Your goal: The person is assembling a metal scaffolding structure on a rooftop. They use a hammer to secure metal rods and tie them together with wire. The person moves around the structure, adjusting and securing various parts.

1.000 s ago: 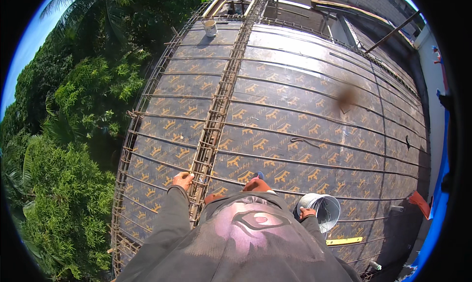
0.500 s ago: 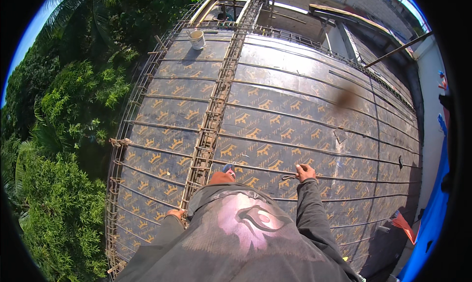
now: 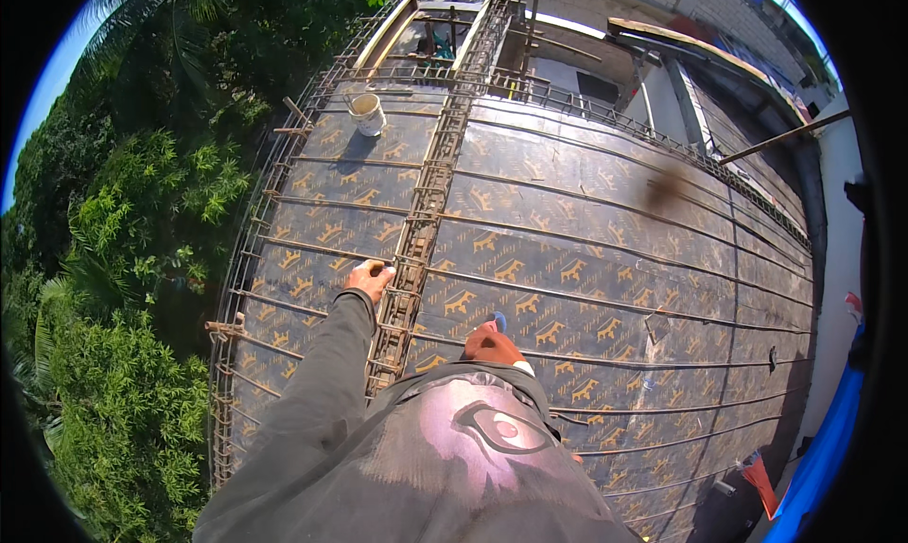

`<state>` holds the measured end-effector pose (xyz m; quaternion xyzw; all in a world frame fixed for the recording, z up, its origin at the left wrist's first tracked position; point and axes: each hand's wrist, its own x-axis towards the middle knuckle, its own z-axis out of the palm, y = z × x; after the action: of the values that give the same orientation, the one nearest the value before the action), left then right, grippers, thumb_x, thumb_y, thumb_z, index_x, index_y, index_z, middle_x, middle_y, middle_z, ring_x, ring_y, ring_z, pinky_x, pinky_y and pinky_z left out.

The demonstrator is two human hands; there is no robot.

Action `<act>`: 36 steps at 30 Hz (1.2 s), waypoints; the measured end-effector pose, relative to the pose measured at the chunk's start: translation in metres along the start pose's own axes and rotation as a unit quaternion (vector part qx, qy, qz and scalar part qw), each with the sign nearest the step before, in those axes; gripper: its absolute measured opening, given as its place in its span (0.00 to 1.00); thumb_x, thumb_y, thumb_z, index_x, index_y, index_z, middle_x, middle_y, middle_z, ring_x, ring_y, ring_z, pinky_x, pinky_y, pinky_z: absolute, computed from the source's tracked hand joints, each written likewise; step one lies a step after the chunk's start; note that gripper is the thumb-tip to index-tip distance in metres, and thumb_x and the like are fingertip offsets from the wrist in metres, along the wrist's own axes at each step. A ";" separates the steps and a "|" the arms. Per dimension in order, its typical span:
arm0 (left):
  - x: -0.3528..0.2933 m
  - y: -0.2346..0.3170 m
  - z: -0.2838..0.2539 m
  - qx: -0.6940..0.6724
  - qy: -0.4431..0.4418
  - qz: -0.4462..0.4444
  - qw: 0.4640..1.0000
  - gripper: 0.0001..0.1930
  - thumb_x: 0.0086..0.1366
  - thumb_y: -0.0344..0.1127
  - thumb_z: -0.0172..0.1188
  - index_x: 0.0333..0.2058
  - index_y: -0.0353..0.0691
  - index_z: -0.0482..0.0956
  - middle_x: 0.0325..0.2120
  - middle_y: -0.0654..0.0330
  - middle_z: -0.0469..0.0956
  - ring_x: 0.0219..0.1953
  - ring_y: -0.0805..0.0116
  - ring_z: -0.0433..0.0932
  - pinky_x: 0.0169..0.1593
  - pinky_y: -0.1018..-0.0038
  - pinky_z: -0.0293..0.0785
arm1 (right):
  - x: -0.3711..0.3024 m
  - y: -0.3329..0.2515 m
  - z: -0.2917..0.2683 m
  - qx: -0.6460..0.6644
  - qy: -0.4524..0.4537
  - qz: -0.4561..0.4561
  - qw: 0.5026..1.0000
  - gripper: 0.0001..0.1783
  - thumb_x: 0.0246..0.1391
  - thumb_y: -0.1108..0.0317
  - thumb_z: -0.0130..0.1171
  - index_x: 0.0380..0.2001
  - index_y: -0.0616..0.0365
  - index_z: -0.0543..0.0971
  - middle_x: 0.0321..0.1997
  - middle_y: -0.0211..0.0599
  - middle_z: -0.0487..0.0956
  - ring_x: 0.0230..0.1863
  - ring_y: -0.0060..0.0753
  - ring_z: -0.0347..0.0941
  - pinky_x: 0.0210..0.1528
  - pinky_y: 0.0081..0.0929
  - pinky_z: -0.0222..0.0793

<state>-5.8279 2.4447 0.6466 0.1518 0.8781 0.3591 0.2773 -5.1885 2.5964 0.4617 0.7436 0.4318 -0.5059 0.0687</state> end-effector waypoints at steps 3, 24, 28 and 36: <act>0.006 0.002 0.037 0.032 -0.109 -0.071 0.991 0.27 0.56 0.55 0.65 0.47 0.41 0.81 0.43 0.51 0.82 0.47 0.58 0.80 0.52 0.66 0.74 | 0.062 -0.081 -0.046 0.109 0.060 -0.062 0.990 0.16 0.50 0.67 0.68 0.36 0.71 0.80 0.26 0.45 0.79 0.21 0.30 0.74 0.21 0.32 0.73; 0.292 0.070 -0.028 -0.053 0.014 -0.257 0.965 0.19 0.58 0.44 0.68 0.41 0.35 0.82 0.31 0.55 0.83 0.32 0.67 0.82 0.39 0.69 0.77 | 0.110 -0.624 0.029 -0.045 -0.020 -0.157 0.986 0.21 0.50 0.60 0.67 0.37 0.70 0.81 0.28 0.42 0.82 0.24 0.29 0.77 0.27 0.26 0.74; 0.400 0.143 -0.076 -0.065 0.082 -0.168 0.980 0.19 0.58 0.44 0.67 0.41 0.35 0.81 0.29 0.56 0.83 0.30 0.69 0.80 0.38 0.70 0.76 | 0.114 -0.626 0.045 0.007 0.013 -0.041 0.999 0.16 0.52 0.67 0.67 0.35 0.74 0.80 0.19 0.37 0.75 0.17 0.27 0.69 0.16 0.28 0.66; 0.526 0.222 -0.040 -0.087 -0.022 -0.123 0.988 0.23 0.58 0.47 0.67 0.44 0.33 0.80 0.33 0.57 0.84 0.33 0.71 0.81 0.39 0.73 0.76 | 0.192 -0.707 0.065 0.036 0.000 -0.002 0.999 0.22 0.50 0.62 0.68 0.42 0.70 0.79 0.31 0.49 0.81 0.25 0.38 0.76 0.25 0.37 0.70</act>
<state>-6.2571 2.8224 0.6299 0.0256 0.8493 0.3933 0.3512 -5.7143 3.1084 0.5114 0.7449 0.4147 -0.5210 0.0414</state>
